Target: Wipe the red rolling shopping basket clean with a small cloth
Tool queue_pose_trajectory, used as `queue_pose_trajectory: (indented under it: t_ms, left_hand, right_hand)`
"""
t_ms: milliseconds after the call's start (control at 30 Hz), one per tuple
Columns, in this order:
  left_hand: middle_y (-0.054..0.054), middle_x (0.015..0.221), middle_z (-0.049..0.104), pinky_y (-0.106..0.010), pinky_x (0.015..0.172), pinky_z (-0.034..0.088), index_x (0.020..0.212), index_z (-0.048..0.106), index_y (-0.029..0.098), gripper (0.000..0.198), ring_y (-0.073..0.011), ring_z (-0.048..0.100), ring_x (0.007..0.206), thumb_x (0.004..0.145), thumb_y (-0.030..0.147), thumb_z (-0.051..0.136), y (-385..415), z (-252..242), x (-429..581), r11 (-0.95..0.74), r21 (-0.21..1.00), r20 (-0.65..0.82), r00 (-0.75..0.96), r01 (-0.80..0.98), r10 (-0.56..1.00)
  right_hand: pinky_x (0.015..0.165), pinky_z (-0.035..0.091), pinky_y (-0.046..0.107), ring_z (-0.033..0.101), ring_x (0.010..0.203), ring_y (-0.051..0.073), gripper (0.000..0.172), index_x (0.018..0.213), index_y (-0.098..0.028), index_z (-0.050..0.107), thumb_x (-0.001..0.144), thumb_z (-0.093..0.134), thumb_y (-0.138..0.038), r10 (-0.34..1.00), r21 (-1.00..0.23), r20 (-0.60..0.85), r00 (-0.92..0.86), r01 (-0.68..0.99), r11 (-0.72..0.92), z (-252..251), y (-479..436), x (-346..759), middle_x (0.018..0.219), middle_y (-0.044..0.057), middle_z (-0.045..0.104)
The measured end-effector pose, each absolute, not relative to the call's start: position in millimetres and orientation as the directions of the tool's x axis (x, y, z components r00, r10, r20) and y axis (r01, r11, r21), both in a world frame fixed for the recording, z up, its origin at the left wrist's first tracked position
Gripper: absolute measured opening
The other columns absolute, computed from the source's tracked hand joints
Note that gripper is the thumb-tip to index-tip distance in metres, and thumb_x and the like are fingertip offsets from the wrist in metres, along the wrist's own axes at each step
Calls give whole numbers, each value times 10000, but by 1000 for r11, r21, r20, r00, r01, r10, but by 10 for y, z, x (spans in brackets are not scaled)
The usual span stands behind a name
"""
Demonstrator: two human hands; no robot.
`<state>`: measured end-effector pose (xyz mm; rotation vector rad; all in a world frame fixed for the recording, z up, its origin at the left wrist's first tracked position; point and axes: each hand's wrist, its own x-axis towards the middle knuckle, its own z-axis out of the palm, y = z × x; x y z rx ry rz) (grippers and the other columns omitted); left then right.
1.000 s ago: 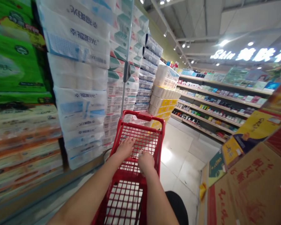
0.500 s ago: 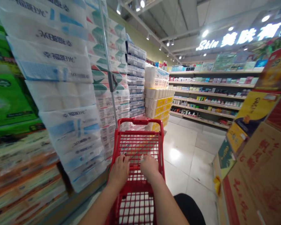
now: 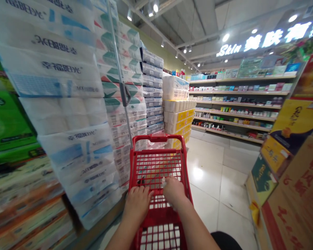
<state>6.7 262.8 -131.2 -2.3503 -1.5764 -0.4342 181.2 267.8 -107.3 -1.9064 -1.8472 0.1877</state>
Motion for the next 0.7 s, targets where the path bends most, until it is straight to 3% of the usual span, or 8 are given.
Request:
queue_pose_trajectory:
  t_ms: [100,233,467,700]
  left_hand:
    - [-87,898,684,-446,910,400,951,689,195,410,-241,603,895,976,389,329,2672,-1299,75,-357,-53,426,345,933,836]
    - [-67,882,688,-493,1017,320,929,686,205,411,-228,598,887,981,380,318,2656,-1297,82,-351,-25,492,317,936,811]
    - [-67,916,703,-604,1069,213,943,685,204,450,-247,596,917,993,366,269,2569,-1241,98,-306,22,488,257,952,834]
    - [-80,968,691,-569,1110,201,1004,664,195,377,-235,586,956,977,274,296,2396,-1240,91,-327,12,446,287,945,848]
  right_hand:
    - [745,505,329,634,909,234,239,996,-205,671,829,504,-176,894,-492,433,113,861,129,-1104,2693,1818,1010,93,654]
    - [951,472,368,545,1119,222,444,1274,-207,551,841,482,-136,679,-479,721,142,810,339,-1183,2722,1809,1181,112,597]
    - [1094,371,463,379,1356,255,493,1293,-262,561,828,516,-103,734,-327,678,-53,872,365,-1463,2725,1672,1416,82,485]
    - [1098,364,447,376,1363,220,576,1256,-249,607,787,417,25,764,-373,627,-151,803,465,-1419,2486,1655,1431,76,482]
